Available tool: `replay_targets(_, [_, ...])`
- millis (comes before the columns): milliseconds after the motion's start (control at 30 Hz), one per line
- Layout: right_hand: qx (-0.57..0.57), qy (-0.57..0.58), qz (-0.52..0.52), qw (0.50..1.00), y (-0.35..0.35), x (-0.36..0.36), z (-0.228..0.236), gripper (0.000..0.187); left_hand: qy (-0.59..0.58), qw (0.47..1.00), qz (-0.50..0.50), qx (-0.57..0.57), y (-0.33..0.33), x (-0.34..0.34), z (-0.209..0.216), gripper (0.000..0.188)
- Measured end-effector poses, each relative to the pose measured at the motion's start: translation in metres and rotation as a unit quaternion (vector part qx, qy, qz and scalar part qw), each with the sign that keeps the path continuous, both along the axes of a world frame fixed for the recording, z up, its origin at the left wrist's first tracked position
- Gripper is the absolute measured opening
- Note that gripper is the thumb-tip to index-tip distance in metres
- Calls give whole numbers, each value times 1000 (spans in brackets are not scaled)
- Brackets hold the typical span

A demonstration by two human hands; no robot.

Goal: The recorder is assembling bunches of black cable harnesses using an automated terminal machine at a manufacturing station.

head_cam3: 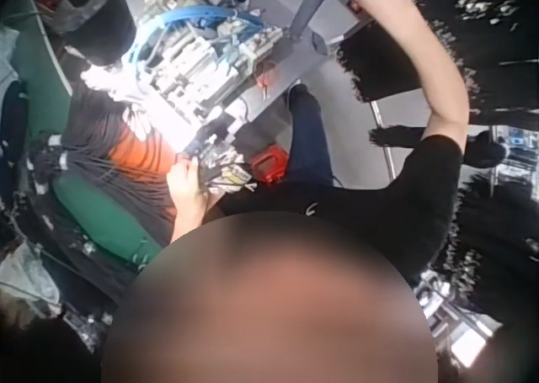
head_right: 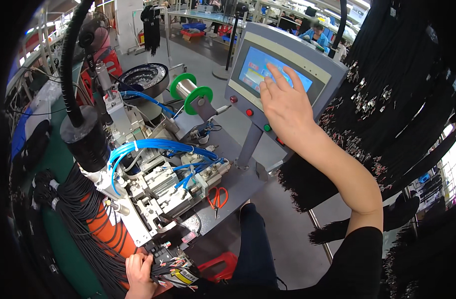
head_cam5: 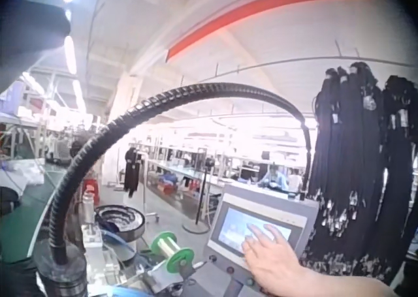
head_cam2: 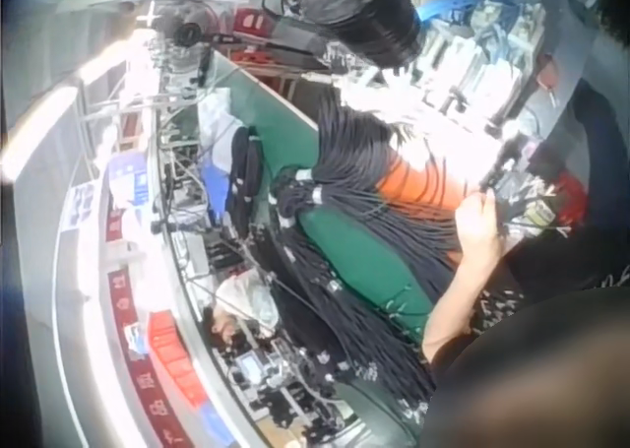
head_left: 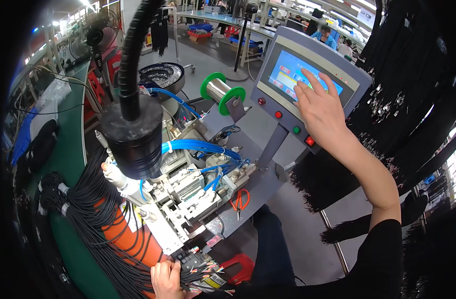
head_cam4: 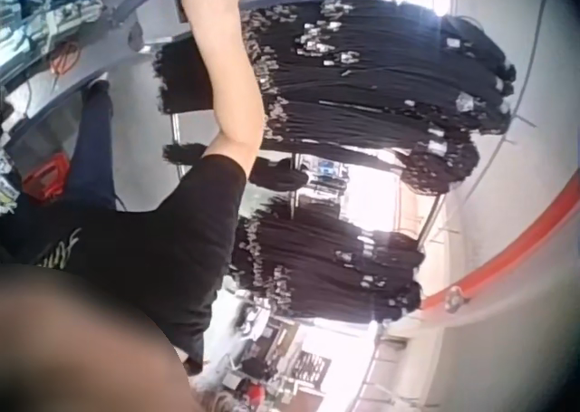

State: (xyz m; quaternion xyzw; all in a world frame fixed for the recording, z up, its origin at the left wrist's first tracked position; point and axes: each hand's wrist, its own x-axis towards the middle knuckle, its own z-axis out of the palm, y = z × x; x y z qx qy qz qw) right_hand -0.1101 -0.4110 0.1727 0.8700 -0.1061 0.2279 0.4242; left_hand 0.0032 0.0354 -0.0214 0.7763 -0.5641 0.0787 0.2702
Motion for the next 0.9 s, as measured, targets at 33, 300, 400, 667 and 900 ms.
replay_targets(33, [2,0,8,1000,4,3,-1,38,0,1000,8,2,3,-2,0,47])
replay_targets(300, [494,-45,321,807,105,-1,-116,22,153,987,-18,-52,-12,8,13,44])
replay_targets(400, [745,44,301,594,169,6,-153,22,119,990,-70,-34,-9,10,18,45])
replay_targets(667, [961,61,231,142,239,21,-199,21,137,989,-18,-45,-20,2,23,44])
replay_targets(900, [973,-17,211,88,250,17,-203,19,169,984,7,-53,-12,1,22,43])
